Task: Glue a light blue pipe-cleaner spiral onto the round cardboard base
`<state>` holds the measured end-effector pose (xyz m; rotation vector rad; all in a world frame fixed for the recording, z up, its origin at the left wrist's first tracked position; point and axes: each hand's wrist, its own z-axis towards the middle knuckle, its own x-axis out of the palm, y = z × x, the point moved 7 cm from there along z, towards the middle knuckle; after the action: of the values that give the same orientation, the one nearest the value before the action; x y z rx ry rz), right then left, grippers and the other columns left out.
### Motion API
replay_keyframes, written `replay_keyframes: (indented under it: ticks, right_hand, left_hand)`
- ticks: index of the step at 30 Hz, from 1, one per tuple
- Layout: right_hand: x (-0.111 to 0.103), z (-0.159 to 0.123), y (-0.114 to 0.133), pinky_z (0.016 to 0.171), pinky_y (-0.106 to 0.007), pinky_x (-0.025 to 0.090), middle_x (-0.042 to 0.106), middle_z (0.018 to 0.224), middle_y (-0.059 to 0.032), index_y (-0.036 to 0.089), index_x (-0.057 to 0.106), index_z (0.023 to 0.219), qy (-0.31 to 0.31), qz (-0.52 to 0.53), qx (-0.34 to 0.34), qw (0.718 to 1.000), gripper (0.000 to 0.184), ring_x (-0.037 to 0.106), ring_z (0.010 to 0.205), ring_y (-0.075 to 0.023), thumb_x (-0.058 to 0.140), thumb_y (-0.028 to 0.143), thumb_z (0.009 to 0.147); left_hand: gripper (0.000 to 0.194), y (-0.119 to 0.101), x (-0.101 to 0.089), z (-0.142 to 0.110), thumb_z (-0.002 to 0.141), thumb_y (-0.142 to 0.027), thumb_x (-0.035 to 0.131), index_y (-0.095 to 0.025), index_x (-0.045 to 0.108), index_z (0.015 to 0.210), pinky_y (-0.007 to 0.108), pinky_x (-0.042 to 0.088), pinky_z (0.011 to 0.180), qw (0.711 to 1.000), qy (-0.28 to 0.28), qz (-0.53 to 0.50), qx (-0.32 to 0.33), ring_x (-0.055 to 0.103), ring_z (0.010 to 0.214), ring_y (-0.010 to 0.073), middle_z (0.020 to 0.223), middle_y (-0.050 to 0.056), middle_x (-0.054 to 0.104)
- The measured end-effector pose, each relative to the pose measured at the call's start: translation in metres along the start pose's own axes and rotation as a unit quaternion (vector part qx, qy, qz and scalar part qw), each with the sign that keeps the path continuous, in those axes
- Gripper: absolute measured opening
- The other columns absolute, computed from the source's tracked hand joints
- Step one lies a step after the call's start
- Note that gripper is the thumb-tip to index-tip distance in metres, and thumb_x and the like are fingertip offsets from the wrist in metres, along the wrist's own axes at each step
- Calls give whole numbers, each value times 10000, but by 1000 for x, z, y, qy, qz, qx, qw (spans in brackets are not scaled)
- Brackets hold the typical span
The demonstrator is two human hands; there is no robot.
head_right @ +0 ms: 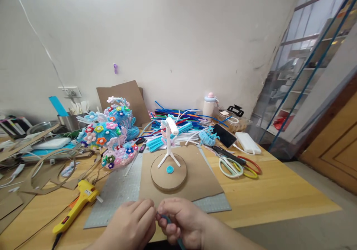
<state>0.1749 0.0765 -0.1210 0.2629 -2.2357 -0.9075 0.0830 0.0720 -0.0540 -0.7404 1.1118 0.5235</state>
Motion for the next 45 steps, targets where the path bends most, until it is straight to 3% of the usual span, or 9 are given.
replay_keyframes:
  ticks: [2, 5, 7, 13, 18, 22, 28, 34, 45]
  right_hand:
    - [-7, -6, 22, 471, -193, 171, 388, 585, 38, 167, 406, 686, -83, -226, -172, 955, 171, 276, 480, -49, 534, 271, 728]
    - [22, -29, 37, 570, -270, 187, 455, 645, -17, 165, 439, 650, -78, -587, -405, 697, 180, 312, 613, -109, 465, 224, 819]
    - [27, -33, 33, 584, -280, 182, 492, 687, -33, 165, 464, 677, -67, -651, -414, 633, 186, 322, 638, -118, 418, 218, 850]
    - [-10, 3, -15, 371, -185, 174, 495, 590, 10, 154, 505, 802, 19, -112, 31, 993, 175, 346, 367, -64, 443, 297, 721]
    - [4, 3, -31, 360, -144, 131, 467, 604, 33, 134, 494, 820, 142, 95, 147, 974, 172, 332, 365, -32, 444, 268, 724]
    - [-5, 4, -5, 392, -169, 190, 343, 552, 84, 191, 407, 752, 15, -163, -92, 982, 88, 208, 383, -50, 388, 274, 773]
    - [8, -20, 25, 540, -228, 206, 432, 621, 13, 168, 460, 629, -84, -551, -345, 755, 139, 303, 583, -91, 525, 251, 719]
    - [-5, -3, 2, 356, -164, 167, 374, 492, 82, 184, 422, 743, -33, -129, -59, 989, 150, 260, 339, -37, 523, 290, 707]
    - [5, -7, -10, 347, -124, 172, 350, 558, 80, 138, 443, 761, 94, 116, 148, 978, 66, 267, 346, -10, 423, 198, 782]
  left_hand:
    - [115, 8, 5, 3, 711, -92, 548, -183, 617, 723, 242, 306, 504, 996, 16, -59, -68, 593, 617, 198, 710, 64, 666]
    - [169, 17, 14, 6, 680, -54, 482, -175, 597, 655, 194, 303, 433, 985, 47, -112, -122, 553, 475, 143, 530, -5, 591]
    - [197, 20, 21, 6, 678, -48, 447, -173, 580, 605, 172, 267, 377, 976, 77, -143, -146, 468, 355, 105, 404, -55, 484]
    - [128, 16, 20, -4, 698, -92, 534, -173, 633, 708, 214, 360, 525, 980, 65, -127, -138, 606, 611, 166, 667, 15, 666]
    - [154, -2, 13, -8, 784, -106, 482, -172, 619, 761, 256, 314, 518, 999, 22, 37, -2, 582, 594, 177, 708, 43, 641]
    - [147, 5, 17, -4, 762, -114, 492, -160, 632, 777, 281, 341, 587, 991, 91, -23, -95, 579, 673, 205, 764, 62, 649]
    - [134, 23, 32, 0, 705, -105, 452, -164, 551, 637, 190, 298, 430, 938, 179, -186, -232, 444, 452, 104, 474, -64, 449]
    - [88, 21, 18, -3, 761, -109, 517, -170, 571, 794, 223, 387, 615, 967, 105, -162, -166, 557, 709, 141, 749, -14, 596]
    - [159, -8, 2, -9, 831, -83, 457, -198, 547, 768, 284, 295, 492, 990, -26, 104, 95, 527, 580, 178, 716, 9, 601]
